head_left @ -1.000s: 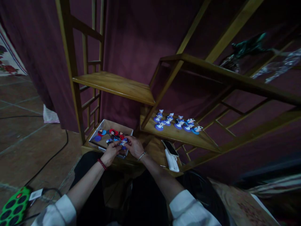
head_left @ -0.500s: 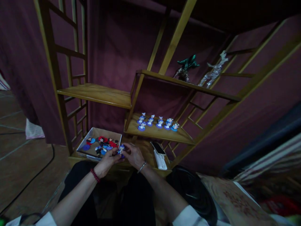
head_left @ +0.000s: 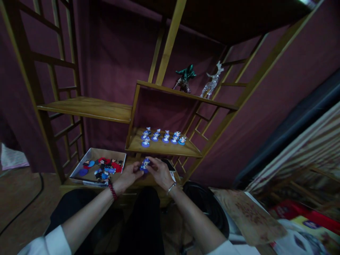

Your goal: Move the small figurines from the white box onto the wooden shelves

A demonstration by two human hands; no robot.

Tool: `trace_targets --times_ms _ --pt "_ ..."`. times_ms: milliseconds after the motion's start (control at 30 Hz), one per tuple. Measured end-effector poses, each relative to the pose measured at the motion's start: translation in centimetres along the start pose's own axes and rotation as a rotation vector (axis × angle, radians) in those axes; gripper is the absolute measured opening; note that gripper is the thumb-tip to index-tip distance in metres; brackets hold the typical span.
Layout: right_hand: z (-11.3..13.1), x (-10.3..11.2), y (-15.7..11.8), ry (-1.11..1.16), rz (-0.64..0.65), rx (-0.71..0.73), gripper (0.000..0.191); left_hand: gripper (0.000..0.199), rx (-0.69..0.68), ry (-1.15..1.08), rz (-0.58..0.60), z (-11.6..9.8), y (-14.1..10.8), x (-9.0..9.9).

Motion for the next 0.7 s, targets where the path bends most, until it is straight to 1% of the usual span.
trace_targets --times_ms 133,200,333,433,567,700 --pt "0.0 2.6 0.4 0.018 -0.060 0.010 0.031 0.033 -0.060 0.069 0.021 -1.1 1.4 -1.7" --pt "-0.2 3.7 0.7 0.036 -0.077 0.011 0.030 0.033 -0.052 0.082 0.036 -1.4 2.1 -2.6" --pt "-0.8 5.5 1.6 0.019 -0.114 0.021 0.031 0.030 -0.061 0.135 0.010 -2.1 3.2 -4.0" --pt "-1.8 6.5 2.5 0.018 -0.141 0.006 0.031 0.030 -0.096 0.181 -0.018 -2.8 4.0 -4.7" --pt "-3.4 7.6 3.8 -0.003 -0.180 -0.046 0.033 0.043 -0.108 0.194 -0.068 -3.2 4.9 -5.1" --pt "-4.2 8.4 5.1 -0.061 -0.200 -0.050 0.034 0.052 -0.087 0.201 -0.060 -3.2 5.5 -5.8"
Point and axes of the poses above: each hand's wrist, its own y-axis towards the middle knuckle, its own x-axis out of the back of the hand, z = x × y, the point moved 9 cm from there along y, towards the middle knuckle, and after that the axes turned 3 degrees about y, right-handed, at the moved point
